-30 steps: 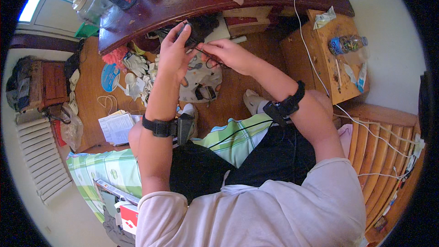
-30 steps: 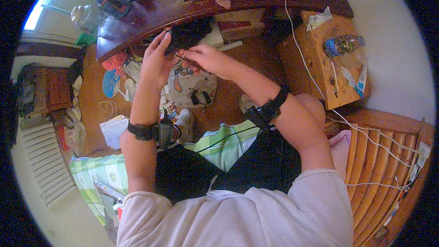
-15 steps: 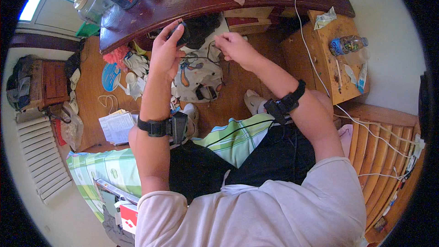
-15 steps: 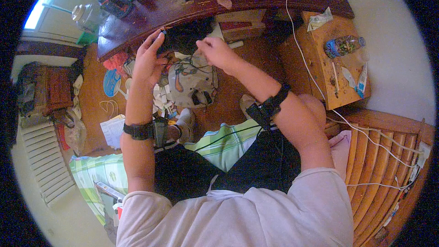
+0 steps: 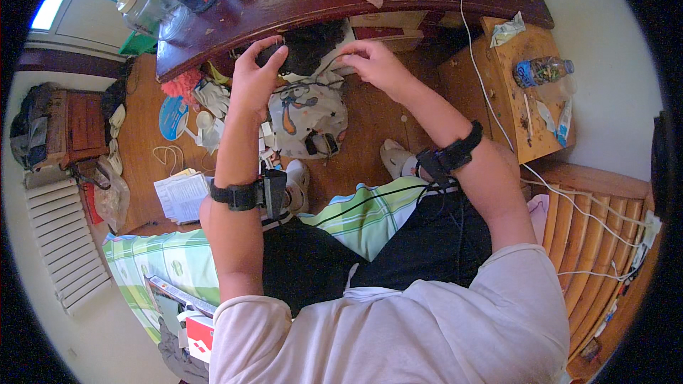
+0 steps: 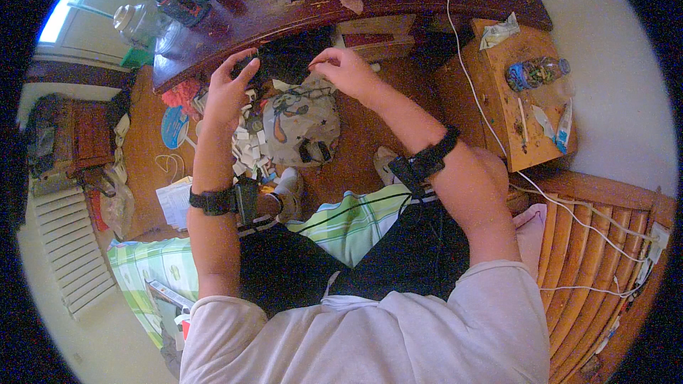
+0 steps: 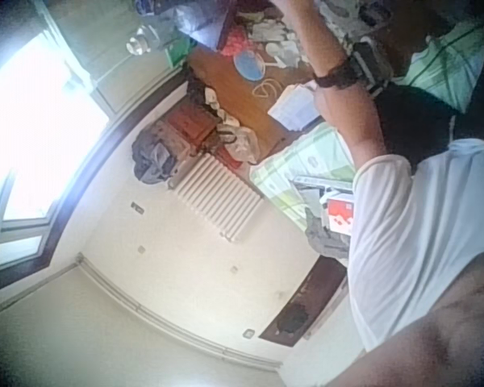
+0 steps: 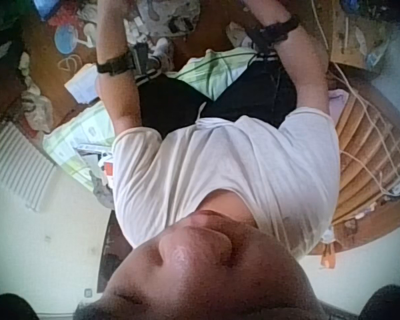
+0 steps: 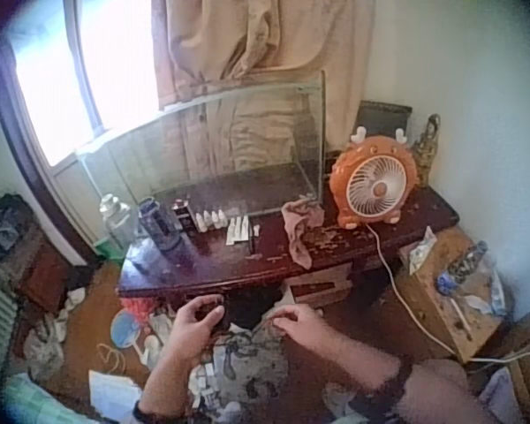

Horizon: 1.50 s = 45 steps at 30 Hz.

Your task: The person holds a small black electronic component and connects several thin black and yellow wires to its ports.

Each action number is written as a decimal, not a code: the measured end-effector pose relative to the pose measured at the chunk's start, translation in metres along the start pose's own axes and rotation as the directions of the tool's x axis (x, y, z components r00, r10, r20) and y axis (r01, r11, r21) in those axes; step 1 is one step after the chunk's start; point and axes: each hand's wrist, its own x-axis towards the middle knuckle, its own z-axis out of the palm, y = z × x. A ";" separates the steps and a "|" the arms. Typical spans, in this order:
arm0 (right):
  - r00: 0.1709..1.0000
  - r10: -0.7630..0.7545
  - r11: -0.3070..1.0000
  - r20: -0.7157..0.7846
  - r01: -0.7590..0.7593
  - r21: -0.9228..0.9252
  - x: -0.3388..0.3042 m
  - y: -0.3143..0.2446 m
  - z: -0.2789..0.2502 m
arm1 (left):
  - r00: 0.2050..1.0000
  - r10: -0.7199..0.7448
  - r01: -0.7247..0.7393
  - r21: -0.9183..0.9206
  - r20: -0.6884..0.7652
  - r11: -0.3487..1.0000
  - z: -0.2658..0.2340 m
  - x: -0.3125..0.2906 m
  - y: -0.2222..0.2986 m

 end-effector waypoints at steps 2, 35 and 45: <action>0.998 0.050 0.997 -0.029 -0.051 -0.050 0.000 0.001 -0.008 | 0.997 -0.073 0.071 0.167 0.011 0.984 -0.003 -0.006 0.012; 0.864 0.340 0.491 0.370 -0.499 0.714 -0.007 -0.035 -0.003 | 0.932 0.071 -0.218 0.394 0.356 0.893 0.036 -0.005 -0.026; 0.920 0.328 0.759 0.214 -0.391 0.521 -0.015 -0.033 -0.004 | 0.979 0.157 -0.203 0.574 0.129 0.793 0.020 -0.002 -0.008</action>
